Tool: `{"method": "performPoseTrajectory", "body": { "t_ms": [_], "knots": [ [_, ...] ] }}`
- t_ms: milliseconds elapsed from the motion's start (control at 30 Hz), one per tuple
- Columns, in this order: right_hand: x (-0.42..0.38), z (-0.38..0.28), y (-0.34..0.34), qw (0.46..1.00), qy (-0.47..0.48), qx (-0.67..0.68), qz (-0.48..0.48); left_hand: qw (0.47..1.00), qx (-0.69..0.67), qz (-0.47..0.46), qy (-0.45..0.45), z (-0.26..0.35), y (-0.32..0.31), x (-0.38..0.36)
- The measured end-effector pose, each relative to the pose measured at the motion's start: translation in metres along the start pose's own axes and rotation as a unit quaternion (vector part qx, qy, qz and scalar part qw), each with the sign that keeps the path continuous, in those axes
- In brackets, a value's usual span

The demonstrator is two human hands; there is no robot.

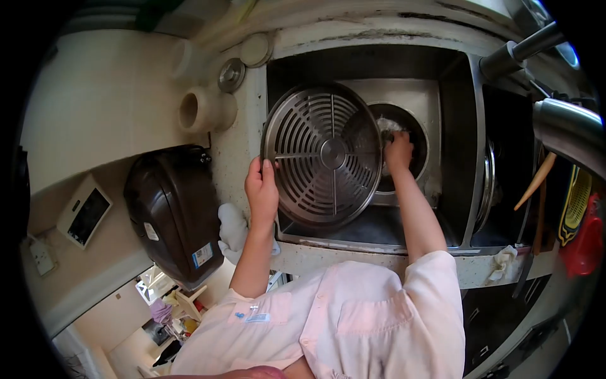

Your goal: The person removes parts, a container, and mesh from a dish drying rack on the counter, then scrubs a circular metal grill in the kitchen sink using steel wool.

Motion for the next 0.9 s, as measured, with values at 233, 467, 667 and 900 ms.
{"method": "performPoseTrajectory", "body": {
  "t_ms": [233, 467, 667, 900],
  "knots": [
    [-0.076, -0.153, 0.171, 0.902, 0.232, 0.353, 0.086, 0.996, -0.051, -0.014, 0.077, -0.031, -0.001, -0.003],
    [-0.007, -0.182, 0.169, 0.898, 0.179, 0.369, 0.162, 0.998, -0.055, -0.009, 0.039, -0.009, -0.011, -0.014],
    [-0.019, -0.186, 0.184, 0.874, 0.273, 0.363, 0.173, 1.0, -0.017, -0.005, 0.019, -0.005, -0.011, -0.009],
    [-0.022, -0.194, 0.19, 0.892, 0.247, 0.354, 0.136, 0.999, -0.028, -0.013, 0.019, 0.0, -0.015, -0.009]
  ]
}}
Point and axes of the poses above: each hand's wrist, its own x-axis towards the middle knuckle, its own y-axis out of the back of the hand, z = x × y, the point moved 7 cm from there along x, towards the middle knuckle, and after that the axes turned 15 degrees about -x, right-handed, at the moved point
